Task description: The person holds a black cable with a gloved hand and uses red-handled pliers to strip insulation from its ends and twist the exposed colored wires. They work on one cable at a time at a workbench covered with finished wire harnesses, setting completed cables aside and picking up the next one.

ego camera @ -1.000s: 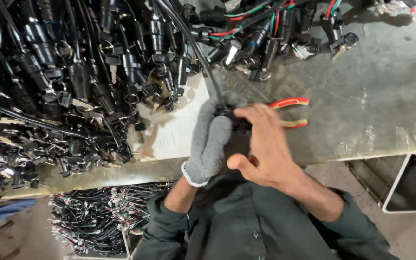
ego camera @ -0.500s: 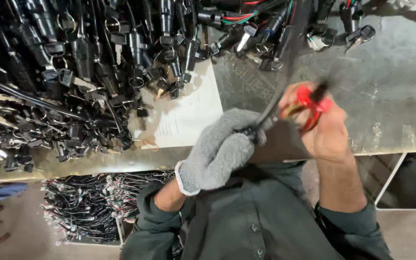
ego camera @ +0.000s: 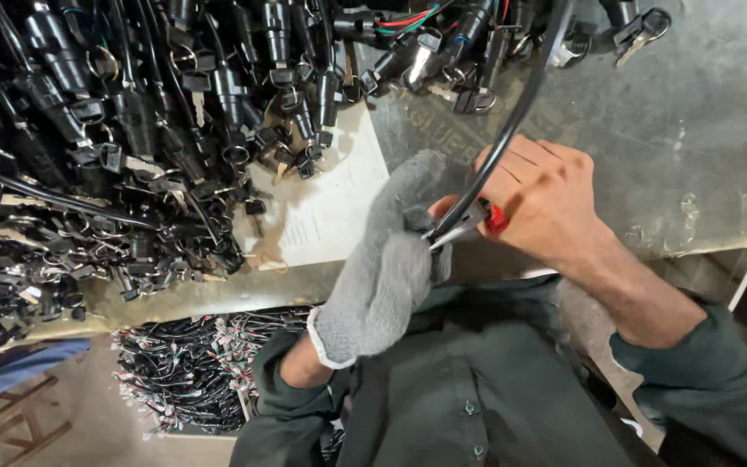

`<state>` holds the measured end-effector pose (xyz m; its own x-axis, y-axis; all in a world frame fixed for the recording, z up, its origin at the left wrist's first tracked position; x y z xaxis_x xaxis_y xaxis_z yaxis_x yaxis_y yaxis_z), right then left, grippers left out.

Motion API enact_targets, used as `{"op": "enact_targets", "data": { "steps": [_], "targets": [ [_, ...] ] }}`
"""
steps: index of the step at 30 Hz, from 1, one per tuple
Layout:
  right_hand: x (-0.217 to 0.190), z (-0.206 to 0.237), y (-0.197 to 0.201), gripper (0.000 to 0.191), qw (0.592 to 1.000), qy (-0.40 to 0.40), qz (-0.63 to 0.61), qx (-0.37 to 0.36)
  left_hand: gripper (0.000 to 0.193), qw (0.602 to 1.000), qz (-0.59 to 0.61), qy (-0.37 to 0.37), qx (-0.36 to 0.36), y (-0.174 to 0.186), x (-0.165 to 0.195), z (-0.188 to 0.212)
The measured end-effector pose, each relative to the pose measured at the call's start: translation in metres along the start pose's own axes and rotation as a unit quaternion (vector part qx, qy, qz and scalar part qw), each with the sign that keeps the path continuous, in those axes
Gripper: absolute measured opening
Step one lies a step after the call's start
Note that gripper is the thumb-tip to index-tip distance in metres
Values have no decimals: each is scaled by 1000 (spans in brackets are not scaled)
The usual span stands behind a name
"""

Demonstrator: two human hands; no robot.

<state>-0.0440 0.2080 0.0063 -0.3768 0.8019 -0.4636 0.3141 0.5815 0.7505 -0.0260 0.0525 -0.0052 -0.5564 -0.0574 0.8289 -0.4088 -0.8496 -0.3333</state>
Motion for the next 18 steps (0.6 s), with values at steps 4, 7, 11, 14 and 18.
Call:
{"op": "enact_targets", "data": {
  "steps": [4,7,11,14,18],
  "targets": [
    [8,4,-10,34,997,-13,-41,-63,70,976,-120,-139,-119,-20,28,1],
    [3,7,-8,32,994,-31,-92,-51,62,929,-275,-244,-34,-13,36,-3],
    [0,18,-12,28,981,-108,-151,-47,68,847,-435,-292,93,-6,26,0],
    [-5,22,-9,33,987,-82,-136,-15,72,830,-460,-291,118,-4,12,2],
    [-2,23,-2,28,991,-61,-119,13,74,808,-472,-338,102,-12,6,8]
  ]
}}
Point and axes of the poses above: each hand's wrist, its own z-axis away from the middle knuckle, its own y-axis out of the back of the hand, x = y × z, the point moved 9 cm from there along -z, towards the middle knuckle, and after that the axes turned 7 degrees about x, right-handed, at the moved point
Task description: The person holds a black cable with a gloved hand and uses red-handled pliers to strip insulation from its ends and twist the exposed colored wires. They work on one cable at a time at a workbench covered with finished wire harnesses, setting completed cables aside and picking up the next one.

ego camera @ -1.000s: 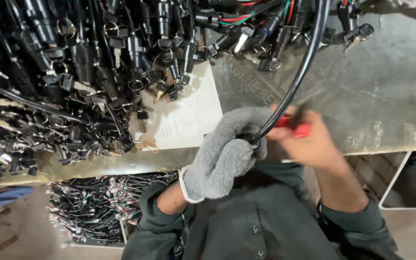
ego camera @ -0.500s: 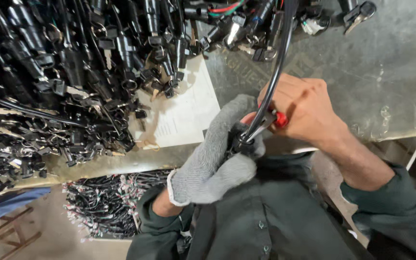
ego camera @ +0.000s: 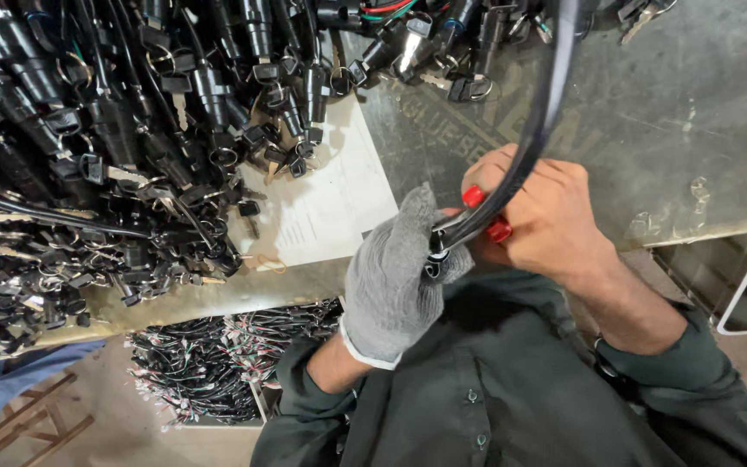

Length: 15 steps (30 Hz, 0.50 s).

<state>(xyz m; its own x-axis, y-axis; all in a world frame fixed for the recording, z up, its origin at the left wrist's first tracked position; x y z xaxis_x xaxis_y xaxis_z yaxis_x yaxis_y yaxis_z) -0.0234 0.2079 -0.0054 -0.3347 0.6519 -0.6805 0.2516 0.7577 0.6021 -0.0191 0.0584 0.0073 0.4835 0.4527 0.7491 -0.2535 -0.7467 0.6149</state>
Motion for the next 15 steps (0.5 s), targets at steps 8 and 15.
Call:
{"op": "enact_targets", "data": {
  "steps": [8,15],
  "targets": [
    [-4,11,6,28,989,-60,129,-32,68,983,-173,-55,28,4,11,1],
    [7,26,1,37,980,-141,132,-36,63,973,-226,-53,16,1,6,-6]
  ]
}}
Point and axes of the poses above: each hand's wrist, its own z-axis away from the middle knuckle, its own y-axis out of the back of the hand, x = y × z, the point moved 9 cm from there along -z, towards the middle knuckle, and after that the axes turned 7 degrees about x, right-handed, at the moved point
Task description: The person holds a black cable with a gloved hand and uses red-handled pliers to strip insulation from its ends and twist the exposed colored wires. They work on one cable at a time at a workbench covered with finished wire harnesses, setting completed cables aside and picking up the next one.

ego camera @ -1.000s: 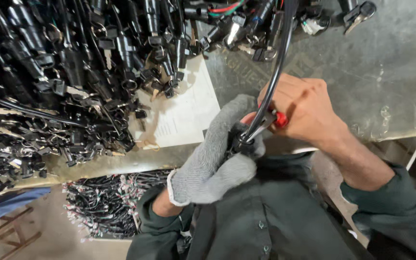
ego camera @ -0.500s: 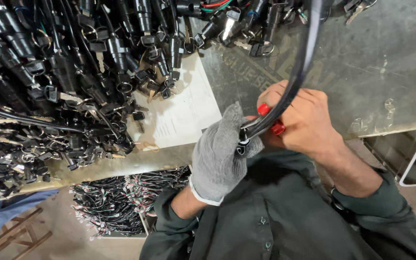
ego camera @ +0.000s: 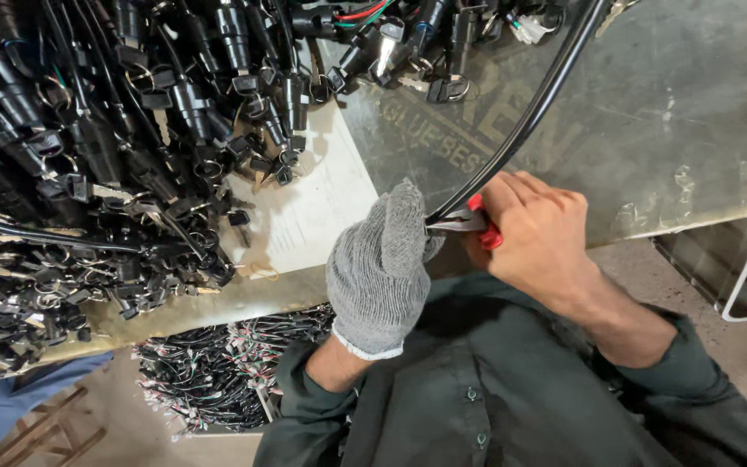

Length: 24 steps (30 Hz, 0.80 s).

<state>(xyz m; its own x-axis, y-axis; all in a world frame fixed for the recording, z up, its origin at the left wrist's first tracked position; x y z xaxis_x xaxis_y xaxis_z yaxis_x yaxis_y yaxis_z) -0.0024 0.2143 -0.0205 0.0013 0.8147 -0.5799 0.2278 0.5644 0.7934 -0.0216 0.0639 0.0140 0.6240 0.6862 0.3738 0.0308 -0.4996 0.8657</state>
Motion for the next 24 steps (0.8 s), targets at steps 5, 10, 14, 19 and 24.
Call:
{"op": "enact_targets", "data": {
  "steps": [5,10,14,19,24],
  "targets": [
    [-20,3,3,53,998,15,-64,21,73,999,7,-31,-20,6,3,-9],
    [-19,-19,11,38,998,-28,8,58,77,953,250,104,-137,2,-9,-12],
    [-47,-31,22,33,967,200,-106,113,69,860,454,109,-204,6,-1,-18],
    [-32,-34,7,38,956,164,-240,37,68,812,508,139,-253,1,4,-16],
    [-27,-30,3,43,963,151,-223,17,69,804,523,175,-224,1,3,-11]
  ]
}}
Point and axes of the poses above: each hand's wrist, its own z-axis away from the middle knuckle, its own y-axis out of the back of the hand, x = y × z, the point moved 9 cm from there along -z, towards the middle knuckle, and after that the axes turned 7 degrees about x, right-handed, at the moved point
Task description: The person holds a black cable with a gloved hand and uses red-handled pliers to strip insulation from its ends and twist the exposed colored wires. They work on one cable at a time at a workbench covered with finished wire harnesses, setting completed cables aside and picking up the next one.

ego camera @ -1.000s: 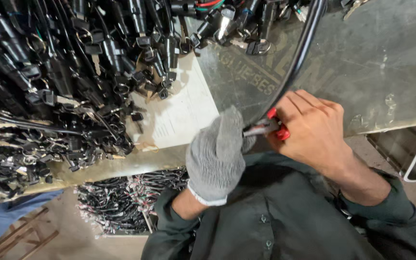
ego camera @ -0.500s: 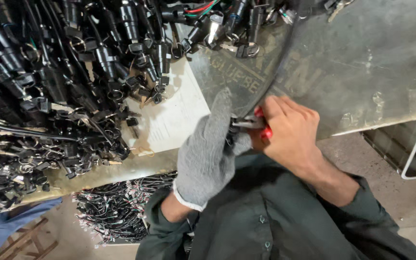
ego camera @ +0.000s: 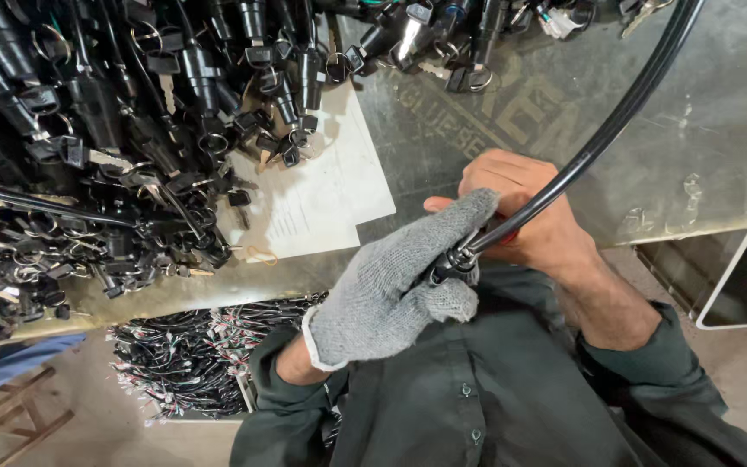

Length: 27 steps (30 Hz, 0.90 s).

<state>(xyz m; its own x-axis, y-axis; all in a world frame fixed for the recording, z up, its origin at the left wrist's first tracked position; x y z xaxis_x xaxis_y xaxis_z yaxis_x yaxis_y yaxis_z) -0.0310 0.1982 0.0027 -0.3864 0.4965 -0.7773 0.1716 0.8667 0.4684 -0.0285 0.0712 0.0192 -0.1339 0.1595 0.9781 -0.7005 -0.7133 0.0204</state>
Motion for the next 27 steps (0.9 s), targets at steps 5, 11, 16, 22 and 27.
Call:
{"op": "enact_targets", "data": {
  "steps": [5,11,16,22,27],
  "targets": [
    [4,10,1,36,998,-55,-3,-15,70,964,-245,-63,86,9,16,-4],
    [15,27,12,33,968,-145,201,22,70,913,-371,-89,145,8,20,-11],
    [5,11,12,33,997,-19,73,28,69,997,-40,-62,-21,0,-2,-2],
    [13,5,7,44,999,-22,24,-14,73,999,25,17,-43,-3,-13,-5],
    [29,21,2,33,997,-53,4,-53,73,999,39,26,-1,2,-12,-3]
  ]
}}
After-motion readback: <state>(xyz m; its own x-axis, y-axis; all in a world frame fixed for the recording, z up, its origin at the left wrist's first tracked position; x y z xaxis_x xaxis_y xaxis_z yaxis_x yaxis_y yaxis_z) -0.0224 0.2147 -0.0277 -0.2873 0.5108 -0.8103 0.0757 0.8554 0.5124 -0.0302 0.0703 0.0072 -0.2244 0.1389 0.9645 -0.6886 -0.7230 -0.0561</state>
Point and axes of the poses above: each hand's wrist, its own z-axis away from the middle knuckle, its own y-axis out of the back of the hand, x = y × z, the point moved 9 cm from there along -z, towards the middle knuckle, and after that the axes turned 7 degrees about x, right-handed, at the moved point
